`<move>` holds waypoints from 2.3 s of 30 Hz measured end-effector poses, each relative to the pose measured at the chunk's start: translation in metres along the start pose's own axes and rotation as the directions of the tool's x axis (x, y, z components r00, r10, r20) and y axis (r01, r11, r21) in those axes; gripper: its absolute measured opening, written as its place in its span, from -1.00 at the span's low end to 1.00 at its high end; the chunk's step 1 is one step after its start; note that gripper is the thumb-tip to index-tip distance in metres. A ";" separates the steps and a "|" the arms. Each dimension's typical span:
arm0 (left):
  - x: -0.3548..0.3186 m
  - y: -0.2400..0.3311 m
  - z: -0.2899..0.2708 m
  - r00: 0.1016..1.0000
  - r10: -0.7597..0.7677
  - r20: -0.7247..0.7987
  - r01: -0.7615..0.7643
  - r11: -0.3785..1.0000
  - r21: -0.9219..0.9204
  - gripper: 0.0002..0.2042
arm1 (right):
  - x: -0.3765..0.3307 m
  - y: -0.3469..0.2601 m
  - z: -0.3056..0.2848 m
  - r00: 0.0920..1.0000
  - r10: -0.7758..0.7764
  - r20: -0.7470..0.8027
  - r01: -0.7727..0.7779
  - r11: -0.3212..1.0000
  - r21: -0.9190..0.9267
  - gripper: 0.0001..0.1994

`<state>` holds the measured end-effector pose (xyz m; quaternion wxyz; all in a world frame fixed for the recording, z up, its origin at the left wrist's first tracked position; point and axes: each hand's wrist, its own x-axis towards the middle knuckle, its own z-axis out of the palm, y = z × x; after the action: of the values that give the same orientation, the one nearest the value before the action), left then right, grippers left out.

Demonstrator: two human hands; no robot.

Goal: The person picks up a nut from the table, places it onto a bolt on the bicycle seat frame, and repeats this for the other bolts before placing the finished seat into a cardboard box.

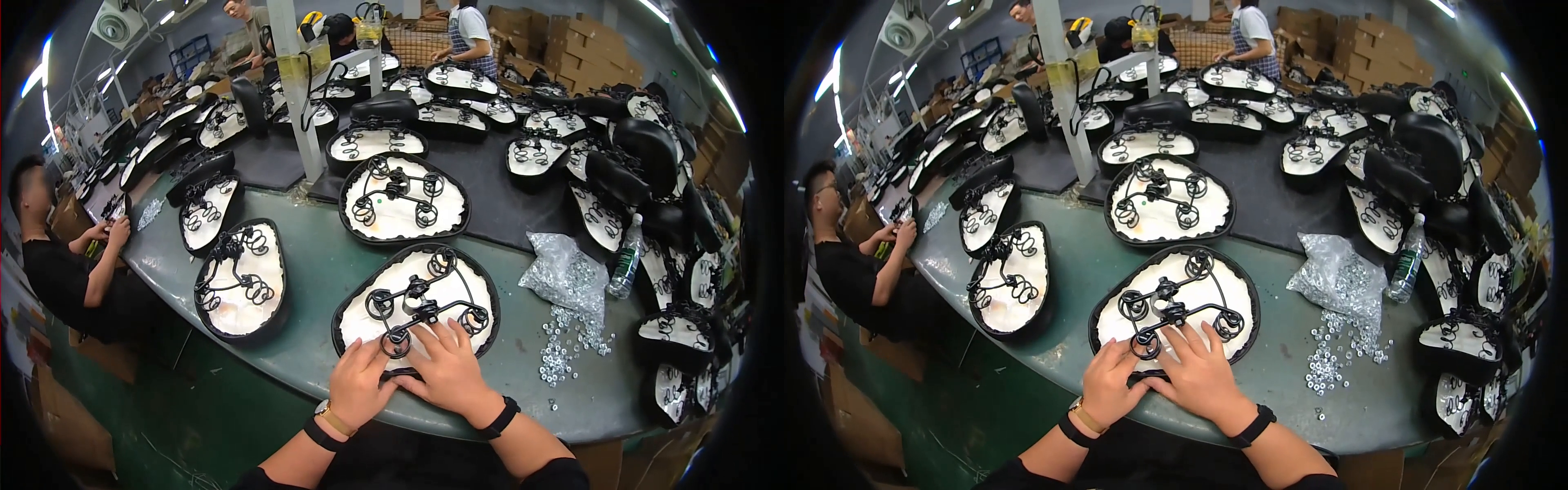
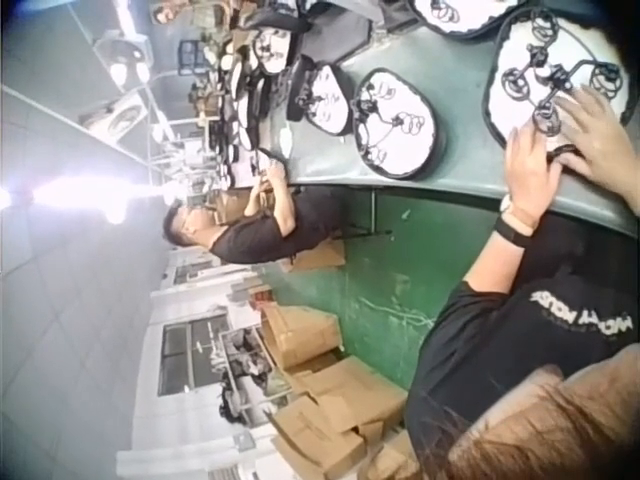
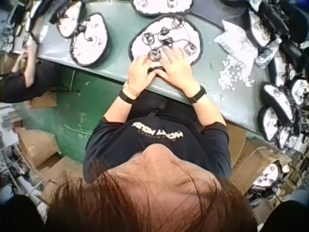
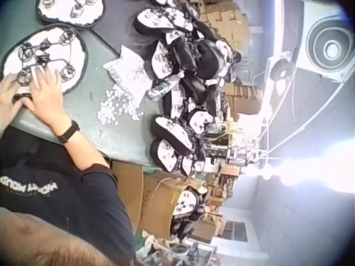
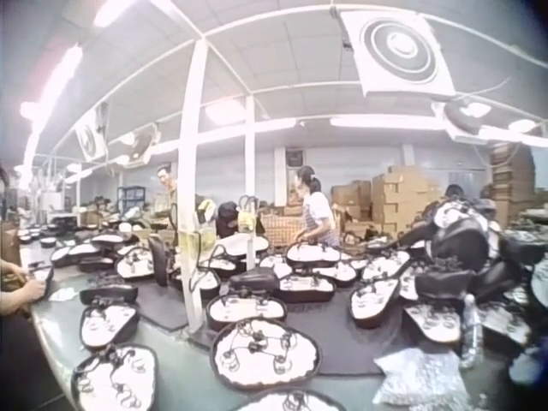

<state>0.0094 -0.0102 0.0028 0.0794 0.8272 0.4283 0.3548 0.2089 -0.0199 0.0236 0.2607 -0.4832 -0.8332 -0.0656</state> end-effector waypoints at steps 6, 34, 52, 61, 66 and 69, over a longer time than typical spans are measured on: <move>-0.001 0.000 0.001 1.000 -0.007 0.000 0.007 1.000 -0.011 -0.35 | -0.008 0.010 0.002 0.995 -0.039 -0.096 0.054 0.985 0.165 -0.62; 0.015 0.064 0.039 0.983 0.124 0.132 -0.107 0.986 -0.129 -0.52 | -0.224 0.047 -0.084 0.669 0.710 -0.221 -0.740 0.663 -0.109 -0.81; -0.035 0.025 -0.031 0.987 0.154 0.053 -0.140 0.969 -0.206 -0.56 | -0.226 0.035 -0.075 0.816 0.462 -0.348 -0.544 0.817 -0.192 -0.85; -0.038 0.027 -0.012 0.985 0.164 0.058 -0.153 0.974 -0.167 -0.32 | -0.223 0.033 -0.078 0.805 0.527 -0.271 -0.569 0.816 -0.101 -0.83; -0.025 0.021 0.003 0.984 0.174 0.021 -0.168 0.969 -0.184 -0.27 | -0.214 0.033 -0.085 0.801 0.575 -0.164 -0.595 0.794 -0.121 -0.85; -0.027 0.028 0.003 0.986 0.163 0.038 -0.154 0.973 -0.169 -0.30 | -0.168 0.019 -0.087 0.801 0.552 -0.233 -0.506 0.832 0.229 -0.86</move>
<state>0.0197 -0.0479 -0.0011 0.1302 0.8583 0.3278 0.3727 0.3242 -0.1709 0.0118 0.4242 -0.6601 -0.6199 0.0050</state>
